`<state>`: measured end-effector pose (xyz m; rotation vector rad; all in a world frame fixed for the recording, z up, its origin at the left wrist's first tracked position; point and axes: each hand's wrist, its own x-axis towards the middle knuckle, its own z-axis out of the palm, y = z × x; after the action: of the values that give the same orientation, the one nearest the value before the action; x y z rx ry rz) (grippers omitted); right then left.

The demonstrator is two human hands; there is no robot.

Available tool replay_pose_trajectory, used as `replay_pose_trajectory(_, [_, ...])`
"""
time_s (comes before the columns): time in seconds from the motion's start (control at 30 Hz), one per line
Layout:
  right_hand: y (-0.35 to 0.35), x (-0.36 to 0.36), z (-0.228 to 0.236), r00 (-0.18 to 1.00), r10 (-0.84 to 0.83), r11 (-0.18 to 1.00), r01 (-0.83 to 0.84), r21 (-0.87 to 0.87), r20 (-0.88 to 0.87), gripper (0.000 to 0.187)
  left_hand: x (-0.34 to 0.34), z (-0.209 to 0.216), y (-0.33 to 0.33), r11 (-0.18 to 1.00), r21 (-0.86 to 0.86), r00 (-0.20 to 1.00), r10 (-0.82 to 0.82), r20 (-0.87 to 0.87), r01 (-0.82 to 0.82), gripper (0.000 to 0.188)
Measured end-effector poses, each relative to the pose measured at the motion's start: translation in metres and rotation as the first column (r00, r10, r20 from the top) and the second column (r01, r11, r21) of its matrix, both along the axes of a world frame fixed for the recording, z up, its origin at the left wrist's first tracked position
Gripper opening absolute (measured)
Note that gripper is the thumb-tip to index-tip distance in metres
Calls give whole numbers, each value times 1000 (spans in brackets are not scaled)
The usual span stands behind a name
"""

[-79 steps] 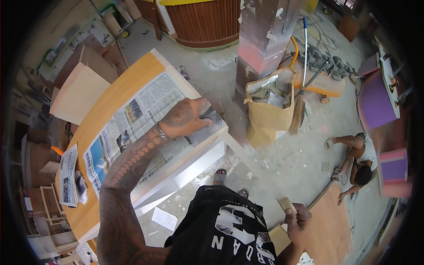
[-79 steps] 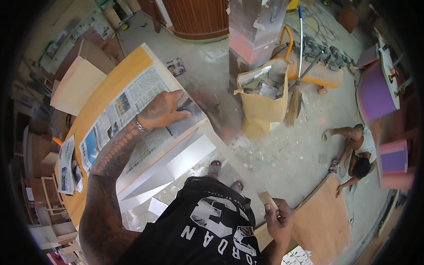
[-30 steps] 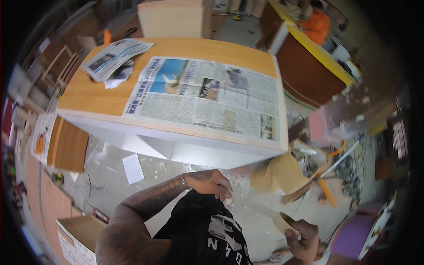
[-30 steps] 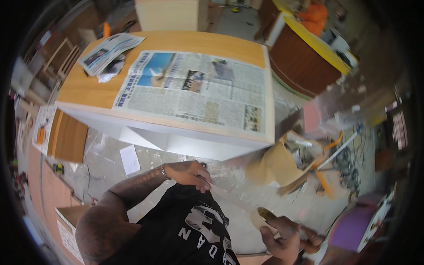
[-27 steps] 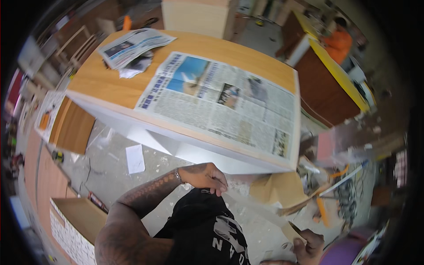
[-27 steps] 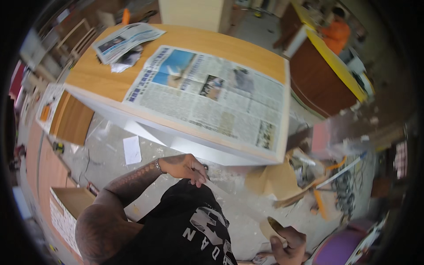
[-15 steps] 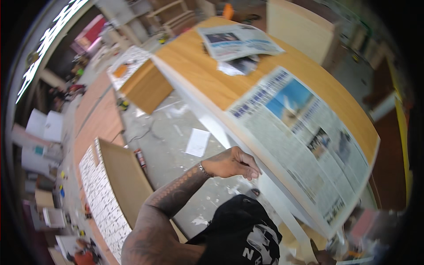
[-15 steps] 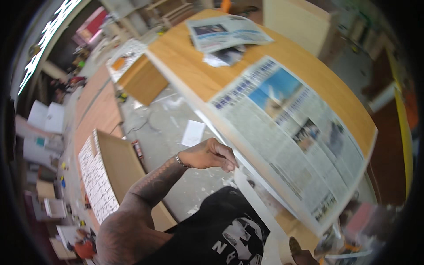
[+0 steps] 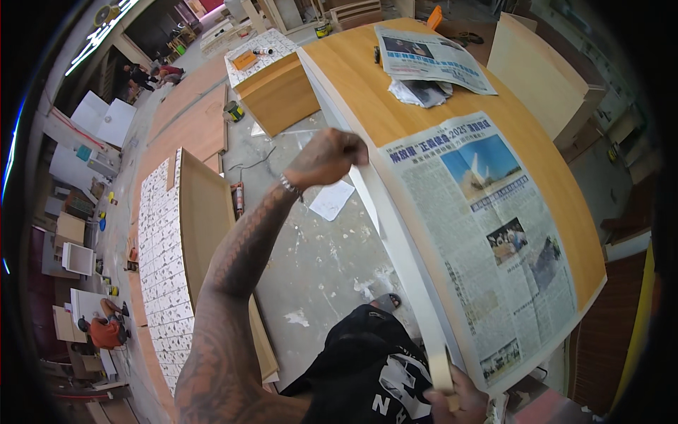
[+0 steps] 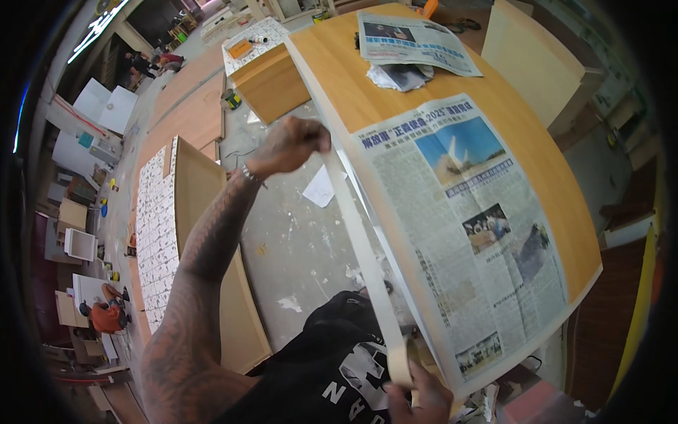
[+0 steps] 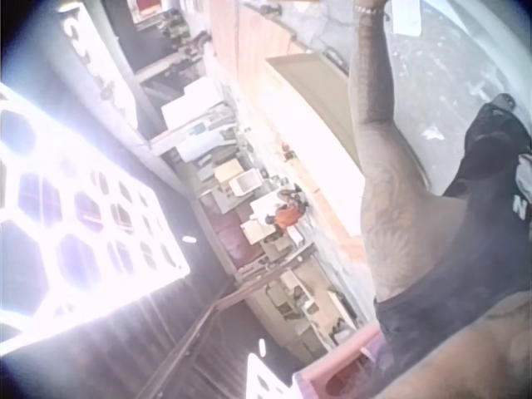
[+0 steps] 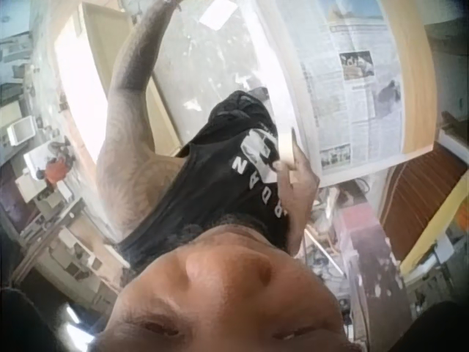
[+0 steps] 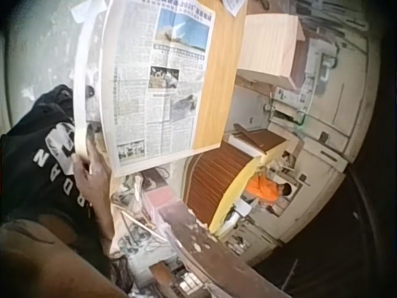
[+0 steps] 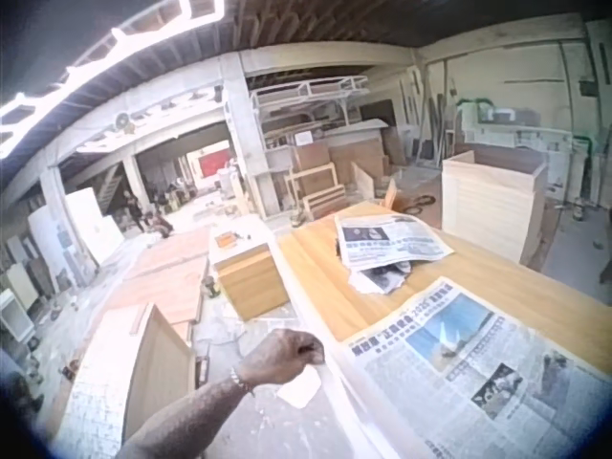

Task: The person covers the wooden top of a white cabinet with sheets of newspaper and secures them along the edges with masking tape.

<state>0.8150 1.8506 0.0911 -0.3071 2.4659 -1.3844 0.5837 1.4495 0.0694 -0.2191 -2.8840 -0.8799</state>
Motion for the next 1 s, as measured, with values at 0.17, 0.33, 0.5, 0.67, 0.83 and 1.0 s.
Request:
replay_pose_trajectory(0.17, [168,99,-3,922,-265,944,189,271,280,18,-50,-19,2,994,-98,999,43,-23,-45,10])
replay_pose_trajectory(0.33, [234,152,-5,799,-428,902,346,259,422,12,-76,-32,21,984,-171,978,89,189,-56,19])
replay_pose_trajectory(0.5, [241,133,-24,941,-212,972,174,161,263,11,-83,-55,27,946,-315,969,146,200,-78,24])
replay_pose_trajectory(0.67, [248,116,-21,914,-244,964,192,186,325,17,-83,-70,22,942,-304,955,213,206,-144,25])
replay_pose_trajectory(0.83, [251,119,-29,891,-293,951,235,199,347,23,-84,-65,35,945,-274,961,229,156,-181,24])
replay_pose_trajectory(1.0, [249,117,-36,899,-279,957,232,173,338,23,-83,-65,40,935,-287,958,253,134,-207,22])
